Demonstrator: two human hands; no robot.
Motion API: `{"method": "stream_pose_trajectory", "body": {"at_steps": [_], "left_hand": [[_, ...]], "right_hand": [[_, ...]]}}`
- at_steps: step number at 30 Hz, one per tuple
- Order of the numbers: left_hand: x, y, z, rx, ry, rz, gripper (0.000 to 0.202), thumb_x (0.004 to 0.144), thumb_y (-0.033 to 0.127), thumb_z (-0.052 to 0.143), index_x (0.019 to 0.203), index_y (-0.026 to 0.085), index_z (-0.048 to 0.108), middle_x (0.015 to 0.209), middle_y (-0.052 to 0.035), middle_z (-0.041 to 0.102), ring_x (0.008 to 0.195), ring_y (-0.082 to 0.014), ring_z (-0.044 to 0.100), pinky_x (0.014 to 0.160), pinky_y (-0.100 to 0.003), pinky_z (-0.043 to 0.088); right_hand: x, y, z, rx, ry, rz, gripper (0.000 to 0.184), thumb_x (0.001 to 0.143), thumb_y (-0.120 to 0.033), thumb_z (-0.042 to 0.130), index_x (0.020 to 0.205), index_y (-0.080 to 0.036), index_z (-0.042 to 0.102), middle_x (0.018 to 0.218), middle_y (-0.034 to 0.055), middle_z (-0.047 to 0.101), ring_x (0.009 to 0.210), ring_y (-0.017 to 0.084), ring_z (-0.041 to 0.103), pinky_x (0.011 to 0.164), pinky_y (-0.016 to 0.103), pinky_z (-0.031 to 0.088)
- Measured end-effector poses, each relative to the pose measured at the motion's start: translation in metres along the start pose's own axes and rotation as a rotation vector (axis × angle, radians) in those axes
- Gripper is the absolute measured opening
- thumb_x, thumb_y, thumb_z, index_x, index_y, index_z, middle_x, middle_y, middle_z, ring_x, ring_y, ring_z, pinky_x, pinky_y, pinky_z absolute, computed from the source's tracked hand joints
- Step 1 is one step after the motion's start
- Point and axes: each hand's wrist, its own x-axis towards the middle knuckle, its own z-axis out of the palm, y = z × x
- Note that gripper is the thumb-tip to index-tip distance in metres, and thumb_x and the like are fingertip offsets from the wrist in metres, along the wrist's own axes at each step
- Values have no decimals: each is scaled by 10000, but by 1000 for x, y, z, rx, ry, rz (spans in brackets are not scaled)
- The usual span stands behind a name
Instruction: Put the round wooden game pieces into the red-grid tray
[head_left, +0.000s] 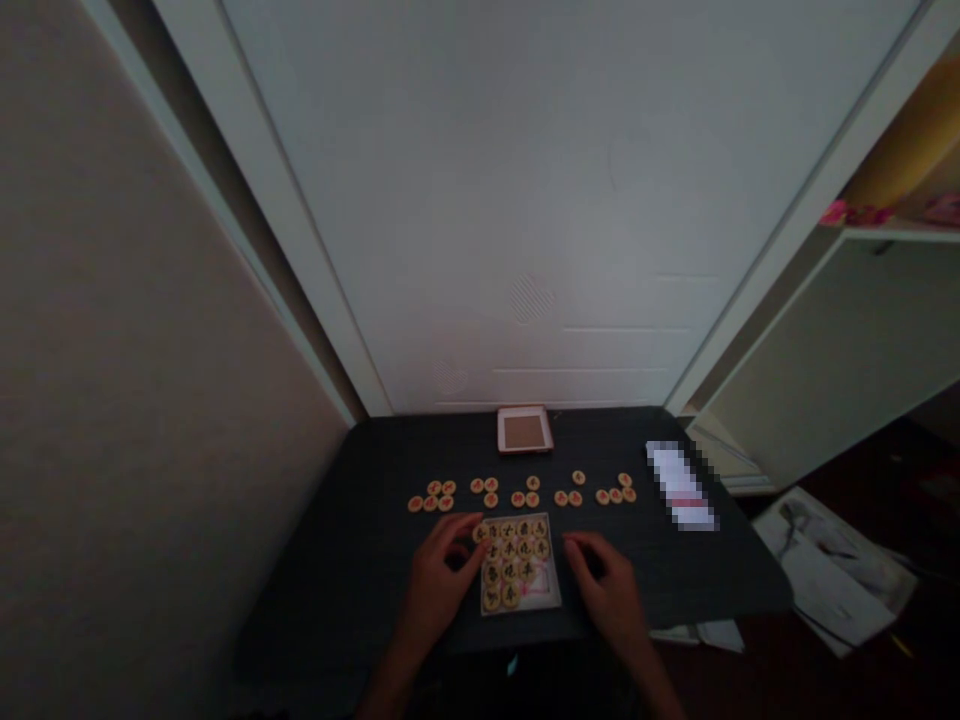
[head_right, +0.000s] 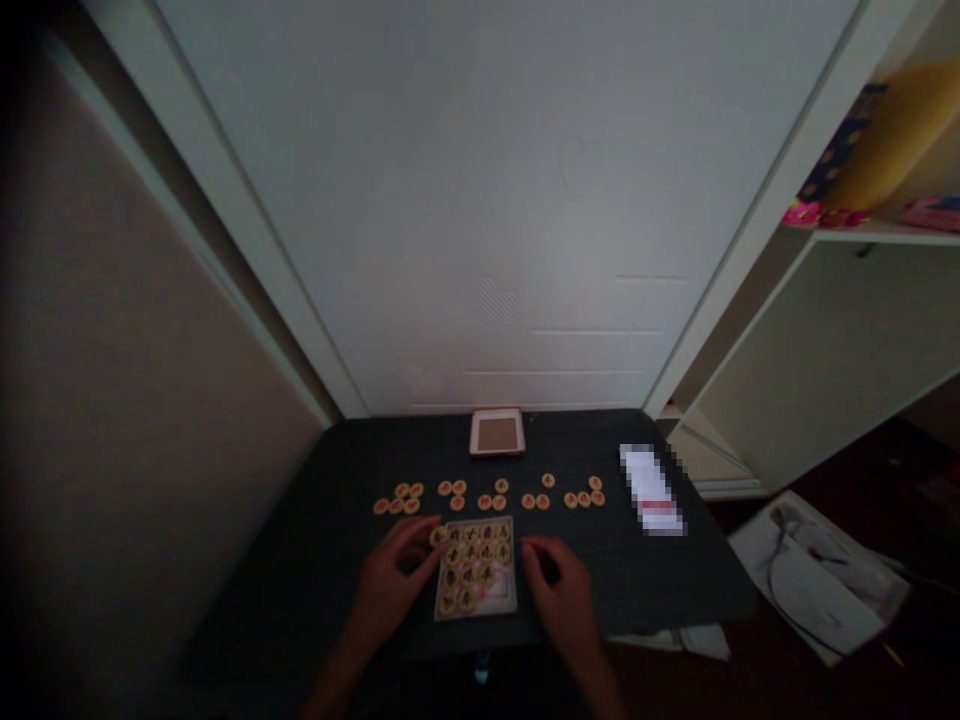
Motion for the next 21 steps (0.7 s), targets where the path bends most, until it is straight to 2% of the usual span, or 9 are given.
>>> {"method": "stream_pose_trajectory", "body": {"at_steps": [5,9,16,19,21], "left_hand": [[6,28,22,-166,-172,25,225,860,355,685,1059,265,742,1085,-31,750,874,-198,741,767,-333,643],[8,28,32,-160,-228,68,224,848,321,710,1065,291,759,1096,-20,778,949,-227,744,857,-363,621],[5,28,29,-113,-312,134,294,941,262,597,1207,336,699,1221,7,737,1109,-208,699,998,-370,557],[4,31,26,-90,-355,153,314,974,261,547,1253,336,670,1274,5,709,1147,-198,679,1019,-352,539],[3,27,26,-62,-343,168,323,970,264,555,1269,330,656,1265,-1,713,1136,-194,682,1004,-336,546]], "right_hand": [[8,-20,22,173,-88,-37,384,909,-523,596,1059,-199,736,976,94,774,852,246,722,729,320,585],[12,-23,33,210,-162,-38,365,896,-526,621,1023,-204,738,946,77,770,852,238,712,774,325,574],[16,-16,32,198,-180,-31,337,881,-513,651,970,-201,745,891,62,742,814,220,683,766,310,549],[18,-14,31,189,-190,-56,288,871,-486,678,933,-212,746,880,50,727,831,213,671,782,302,534],[18,-10,31,212,-183,-33,280,869,-482,682,926,-214,740,873,48,724,823,213,671,767,300,532]]}}
